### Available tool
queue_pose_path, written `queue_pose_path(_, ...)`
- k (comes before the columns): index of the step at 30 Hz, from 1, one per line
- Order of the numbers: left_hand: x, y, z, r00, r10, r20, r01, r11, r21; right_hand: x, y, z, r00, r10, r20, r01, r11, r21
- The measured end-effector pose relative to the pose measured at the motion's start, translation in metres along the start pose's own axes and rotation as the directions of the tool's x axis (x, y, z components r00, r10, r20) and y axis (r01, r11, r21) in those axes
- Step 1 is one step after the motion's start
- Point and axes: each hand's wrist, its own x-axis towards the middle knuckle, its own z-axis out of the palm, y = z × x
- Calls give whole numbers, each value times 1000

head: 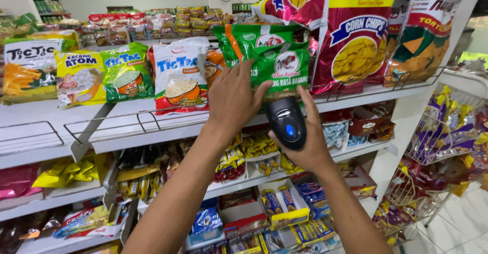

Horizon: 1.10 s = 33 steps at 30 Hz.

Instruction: The person scans various bags of snacks with a handheld barcode scanner and places them into a cardboard box on the floor or onto shelves.

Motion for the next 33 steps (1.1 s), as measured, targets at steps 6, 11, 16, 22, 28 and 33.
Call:
queue_pose_path(6,-92,-10,-66,980,200,-25,-201,965,-167,-48,-27,43,921,374,113,-372,751,546)
queue_pose_path(11,-185,-31,-123,991,54,125,-30,982,-187,-98,-71,106,893,282,351,-442,395,806)
queue_pose_path(16,-279,-44,-191,968,-131,215,165,975,-148,-157,-133,178,817,116,565,-577,141,804)
queue_pose_path(22,-409,-33,-275,831,-510,223,525,851,-8,-256,-214,253,630,0,776,-773,-87,628)
queue_pose_path(28,-574,15,-344,444,-882,160,882,462,96,-397,-275,279,200,67,977,-939,-271,211)
queue_pose_path(33,-694,59,-375,106,-980,167,974,136,179,-499,-298,272,-126,176,976,-936,-346,-59)
